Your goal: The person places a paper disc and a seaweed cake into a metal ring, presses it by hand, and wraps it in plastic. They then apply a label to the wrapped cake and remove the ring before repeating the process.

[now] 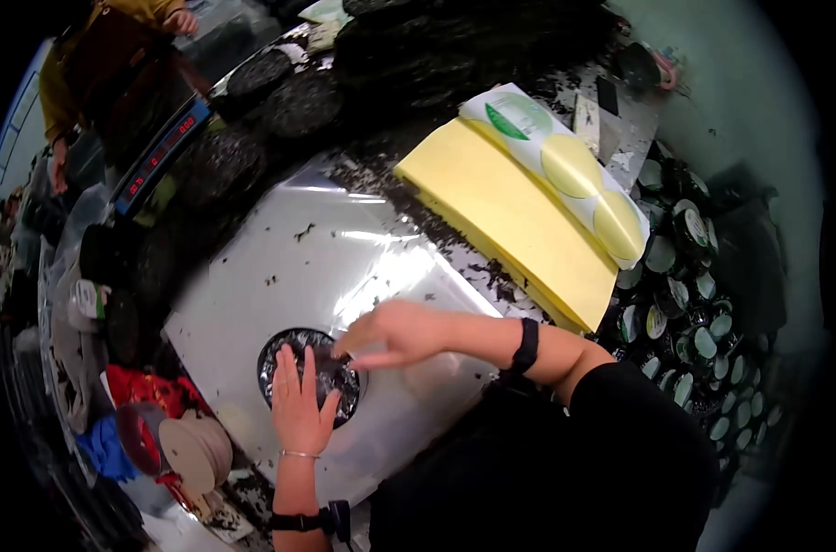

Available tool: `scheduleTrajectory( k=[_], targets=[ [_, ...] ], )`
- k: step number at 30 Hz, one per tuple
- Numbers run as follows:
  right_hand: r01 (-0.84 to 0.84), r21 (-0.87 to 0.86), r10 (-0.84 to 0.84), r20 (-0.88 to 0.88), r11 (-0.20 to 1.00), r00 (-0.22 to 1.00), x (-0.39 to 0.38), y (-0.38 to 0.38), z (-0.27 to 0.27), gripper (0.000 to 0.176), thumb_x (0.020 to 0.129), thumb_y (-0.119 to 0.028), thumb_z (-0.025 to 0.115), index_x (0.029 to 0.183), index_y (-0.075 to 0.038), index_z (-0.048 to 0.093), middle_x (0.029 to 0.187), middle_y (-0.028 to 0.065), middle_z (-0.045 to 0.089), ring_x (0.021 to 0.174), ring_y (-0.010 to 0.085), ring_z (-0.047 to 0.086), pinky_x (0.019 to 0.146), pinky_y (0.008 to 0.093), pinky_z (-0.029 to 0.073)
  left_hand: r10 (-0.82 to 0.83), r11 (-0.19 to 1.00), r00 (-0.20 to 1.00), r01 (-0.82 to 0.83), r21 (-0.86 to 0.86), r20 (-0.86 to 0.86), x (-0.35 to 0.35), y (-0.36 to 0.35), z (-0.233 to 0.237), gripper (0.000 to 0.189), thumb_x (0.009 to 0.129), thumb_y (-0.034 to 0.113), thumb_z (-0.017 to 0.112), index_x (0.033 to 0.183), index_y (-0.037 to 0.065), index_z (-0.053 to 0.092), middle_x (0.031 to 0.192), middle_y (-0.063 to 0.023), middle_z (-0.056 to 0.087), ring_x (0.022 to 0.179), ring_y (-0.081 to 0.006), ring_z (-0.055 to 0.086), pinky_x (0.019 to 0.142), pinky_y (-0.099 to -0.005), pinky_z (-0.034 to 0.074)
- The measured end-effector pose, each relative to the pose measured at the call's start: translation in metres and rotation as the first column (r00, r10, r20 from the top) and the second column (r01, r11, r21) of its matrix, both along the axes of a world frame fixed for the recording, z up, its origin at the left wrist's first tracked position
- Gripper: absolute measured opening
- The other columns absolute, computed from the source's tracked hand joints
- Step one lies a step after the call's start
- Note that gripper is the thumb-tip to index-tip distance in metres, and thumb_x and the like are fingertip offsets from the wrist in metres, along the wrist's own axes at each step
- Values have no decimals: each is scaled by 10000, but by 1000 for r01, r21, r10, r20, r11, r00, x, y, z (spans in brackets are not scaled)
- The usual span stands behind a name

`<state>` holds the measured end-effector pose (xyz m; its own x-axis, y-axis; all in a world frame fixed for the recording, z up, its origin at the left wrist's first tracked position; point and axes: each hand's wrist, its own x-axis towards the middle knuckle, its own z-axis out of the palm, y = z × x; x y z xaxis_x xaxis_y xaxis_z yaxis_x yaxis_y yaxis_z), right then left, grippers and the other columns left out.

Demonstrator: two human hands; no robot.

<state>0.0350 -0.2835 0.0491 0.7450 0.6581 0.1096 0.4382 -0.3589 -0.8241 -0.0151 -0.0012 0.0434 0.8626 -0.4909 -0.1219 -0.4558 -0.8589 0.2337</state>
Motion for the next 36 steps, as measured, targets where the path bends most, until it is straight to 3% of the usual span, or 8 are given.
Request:
scheduleTrajectory(
  k=[4,10,15,17,20,23,28,36],
  targets=[
    [925,64,-767,582,375,271,88,-204,-34,478,778,-105,803,1238,-59,684,1266,157,676,1234,349,601,1062,440,483,17,1000,999,-17,3,-29,1,0,0,820,886,333,703,1590,101,351,1663,-261,220,1527,-420,242,1232,-511,235],
    [906,-300,-762,497,299,416,138,-337,-80,249,866,-181,699,1081,-74,767,1080,182,731,1002,377,689,904,447,549,39,998,998,-41,-39,-58,6,-4,1,841,814,326,736,1552,86,410,1637,-298,256,1516,-452,252,1220,-541,240],
    [988,46,-795,588,-150,-148,146,-483,-102,325,977,-347,663,962,-32,742,796,155,721,694,229,666,676,390,511,36,993,999,-34,-110,19,4,-3,0,828,795,310,748,1539,112,443,1603,-279,322,1468,-466,318,1194,-555,288],
    [951,174,-938,195,-255,-287,98,-582,-65,350,996,-383,632,866,-63,687,617,31,568,568,172,531,529,362,421,70,986,996,-60,-157,61,4,-5,1,772,793,294,763,1503,135,509,1561,-242,392,1403,-458,401,1167,-542,340],
    [953,290,-974,-223,-92,-26,15,-691,-11,364,1071,-375,493,1216,-72,631,919,49,699,641,99,570,492,266,384,96,978,991,-76,-195,96,5,-4,2,756,796,321,792,1487,151,537,1568,-183,419,1398,-378,447,1157,-477,383],
    [920,389,-912,-359,46,197,9,-363,63,536,1095,-379,432,1497,-24,446,1389,127,600,1179,228,646,866,373,589,61,981,994,-44,-191,87,6,2,4,797,877,440,722,1534,80,451,1569,-206,429,1455,-333,412,1209,-436,328],
    [231,7,-222,313,973,924,-49,17,17,621,932,-184,585,1528,-64,462,1581,240,410,1509,434,317,1193,459,339,118,964,988,-91,-249,95,0,2,-6,632,914,423,654,1450,109,539,1461,-163,554,1365,-318,509,1126,-415,420],
    [18,-584,114,188,811,976,-50,86,44,786,889,-398,717,1528,-38,435,1586,229,393,1500,365,348,1191,487,345,221,865,973,-227,-448,-67,-11,8,-26,487,900,400,664,1337,190,619,1288,-53,680,1194,-291,631,971,-386,526]
  ],
)
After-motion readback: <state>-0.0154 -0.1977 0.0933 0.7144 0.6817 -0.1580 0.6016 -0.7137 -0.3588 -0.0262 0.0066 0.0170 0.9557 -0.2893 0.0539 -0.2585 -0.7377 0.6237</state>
